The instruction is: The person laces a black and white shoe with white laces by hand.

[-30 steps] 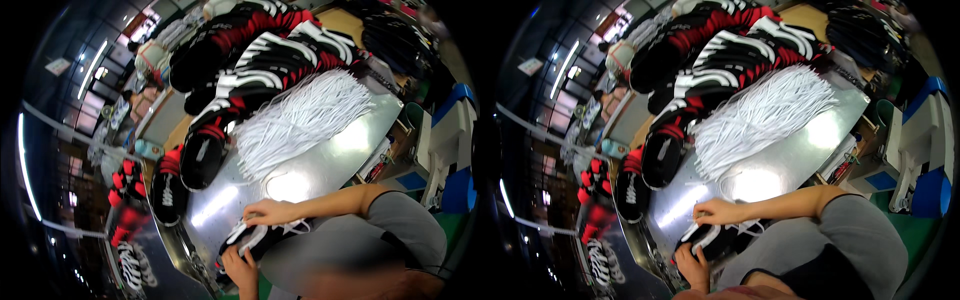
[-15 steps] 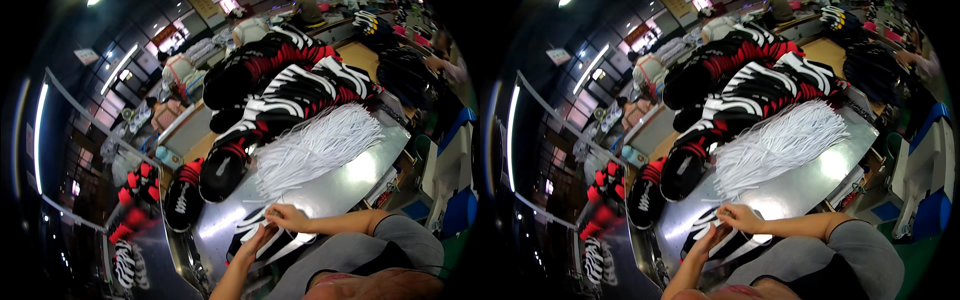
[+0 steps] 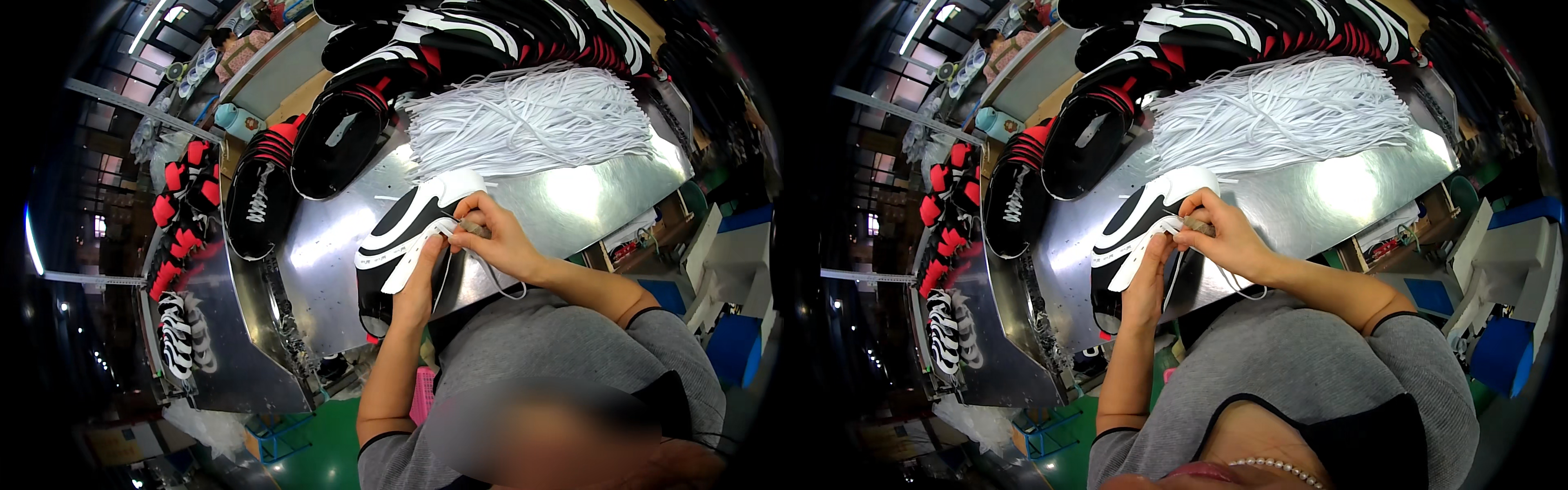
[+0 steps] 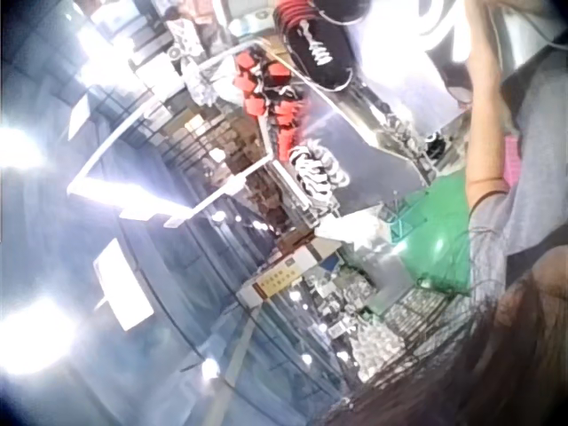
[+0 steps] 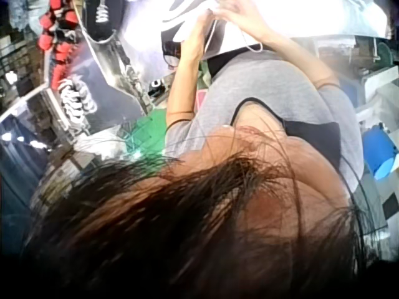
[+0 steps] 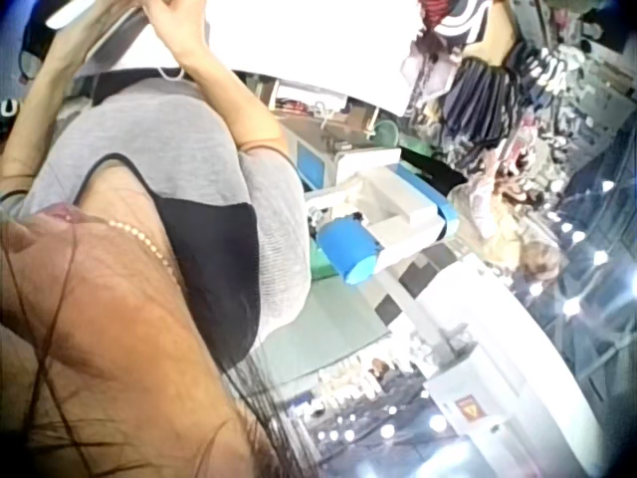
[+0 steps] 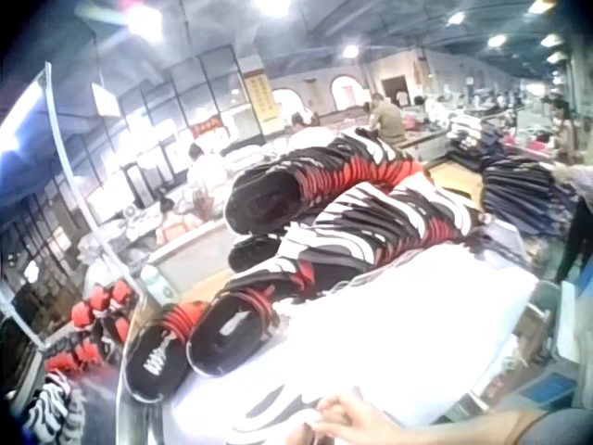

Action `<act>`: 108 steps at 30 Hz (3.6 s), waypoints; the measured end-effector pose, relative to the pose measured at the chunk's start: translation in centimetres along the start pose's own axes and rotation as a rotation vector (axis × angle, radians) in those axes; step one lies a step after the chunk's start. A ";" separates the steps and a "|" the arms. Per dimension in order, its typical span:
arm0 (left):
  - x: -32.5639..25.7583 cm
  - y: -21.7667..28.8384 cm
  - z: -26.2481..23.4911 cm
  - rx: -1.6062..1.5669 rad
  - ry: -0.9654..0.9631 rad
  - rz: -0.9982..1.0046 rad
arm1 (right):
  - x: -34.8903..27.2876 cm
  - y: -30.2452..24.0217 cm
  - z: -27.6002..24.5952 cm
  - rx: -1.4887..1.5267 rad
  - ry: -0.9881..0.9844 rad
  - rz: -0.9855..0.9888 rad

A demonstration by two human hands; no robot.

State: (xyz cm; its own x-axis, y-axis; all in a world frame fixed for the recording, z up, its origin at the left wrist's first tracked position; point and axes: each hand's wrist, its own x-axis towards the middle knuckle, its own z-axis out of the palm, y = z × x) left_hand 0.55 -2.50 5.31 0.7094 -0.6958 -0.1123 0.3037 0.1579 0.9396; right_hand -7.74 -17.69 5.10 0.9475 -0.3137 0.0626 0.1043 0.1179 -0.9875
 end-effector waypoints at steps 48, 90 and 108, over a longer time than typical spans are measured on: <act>1.5 -0.7 -6.0 0.939 0.108 -0.216 | 2.2 -0.2 -4.0 -0.404 0.027 0.047; -0.7 1.6 -1.0 1.263 -0.104 0.045 | 0.9 -1.3 -4.7 -0.182 -0.114 0.037; 2.9 0.7 2.1 1.320 -0.103 -0.072 | 6.0 1.7 -3.9 -0.085 -0.134 -0.018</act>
State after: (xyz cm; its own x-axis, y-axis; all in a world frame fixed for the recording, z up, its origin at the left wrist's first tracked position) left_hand 1.53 -5.86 6.32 0.6492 -0.7324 -0.2051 -0.5454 -0.6363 0.5456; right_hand -3.11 -23.08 3.21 0.9782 -0.1856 0.0930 0.1006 0.0318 -0.9944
